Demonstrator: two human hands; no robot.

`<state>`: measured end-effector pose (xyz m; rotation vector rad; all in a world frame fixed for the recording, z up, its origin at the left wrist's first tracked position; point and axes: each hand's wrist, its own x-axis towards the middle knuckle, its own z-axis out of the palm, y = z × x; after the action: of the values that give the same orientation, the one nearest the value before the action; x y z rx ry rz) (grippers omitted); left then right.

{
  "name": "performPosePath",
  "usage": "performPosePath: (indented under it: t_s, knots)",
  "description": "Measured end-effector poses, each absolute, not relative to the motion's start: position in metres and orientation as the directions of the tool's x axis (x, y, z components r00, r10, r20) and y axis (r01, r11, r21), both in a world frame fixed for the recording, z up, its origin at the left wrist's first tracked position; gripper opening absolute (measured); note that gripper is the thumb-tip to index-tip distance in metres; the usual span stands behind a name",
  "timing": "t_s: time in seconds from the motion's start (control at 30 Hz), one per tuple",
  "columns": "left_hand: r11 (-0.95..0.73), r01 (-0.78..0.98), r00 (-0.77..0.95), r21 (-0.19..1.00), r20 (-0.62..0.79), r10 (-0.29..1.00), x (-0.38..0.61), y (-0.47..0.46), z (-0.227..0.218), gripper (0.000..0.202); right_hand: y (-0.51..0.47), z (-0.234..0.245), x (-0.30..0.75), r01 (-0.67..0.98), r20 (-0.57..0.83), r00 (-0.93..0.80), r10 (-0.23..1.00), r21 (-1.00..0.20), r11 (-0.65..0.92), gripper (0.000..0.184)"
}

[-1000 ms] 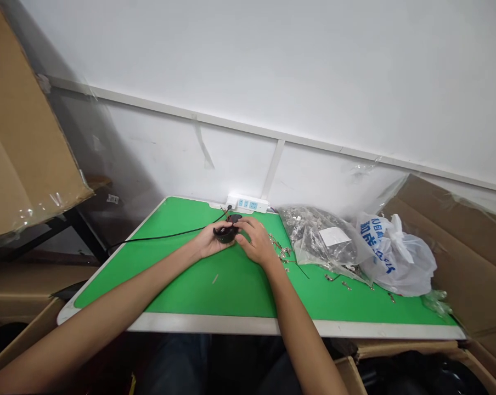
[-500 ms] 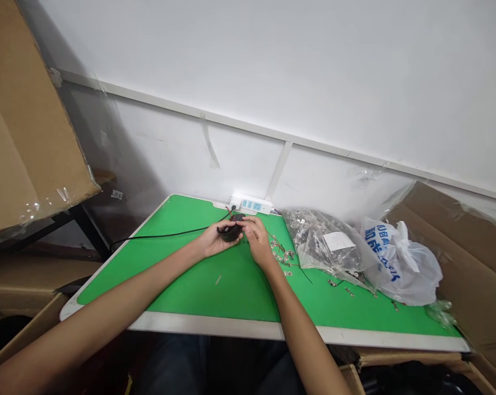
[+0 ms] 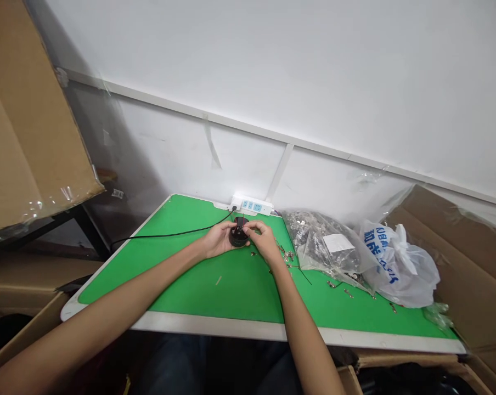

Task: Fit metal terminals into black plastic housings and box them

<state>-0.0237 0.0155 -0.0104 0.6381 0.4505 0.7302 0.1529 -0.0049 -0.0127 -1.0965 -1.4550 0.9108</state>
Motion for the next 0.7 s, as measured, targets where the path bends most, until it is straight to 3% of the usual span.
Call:
performPosePath:
  t_s: [0.17,0.23,0.4,0.6,0.7]
  knots:
    - [0.534,-0.43,0.656,0.728,-0.154,0.739,-0.0213,0.0128,-0.01,0.02,-0.0072,-0.0064,0.1577,0.237,0.343,-0.038,0.939,-0.909,0.342,0.027]
    - [0.51,-0.445,0.633,0.737,-0.144,0.761,-0.0227,0.0128,-0.0107,0.017,-0.0067,-0.007,0.1567,0.177,0.311,-0.03,0.95,-0.934,0.311,0.03]
    - [0.461,-0.466,0.594,0.755,-0.118,0.795,-0.026,0.0139,-0.0116,0.035,-0.0025,-0.0103,0.1566,-0.06,0.203,0.073,0.976,-0.976,0.207,0.043]
    - [0.393,-0.447,0.557,0.804,-0.093,0.825,-0.0244,0.0098,-0.0075,0.047,0.0002,-0.0098,0.1614,-0.119,0.197,0.127,0.972,-0.97,0.212,0.046]
    - [0.406,-0.427,0.581,0.808,-0.099,0.808,-0.0249,0.0076,-0.0069,0.043,0.0007,-0.0109,0.1605,-0.119,0.196,0.137,0.971,-0.97,0.212,0.046]
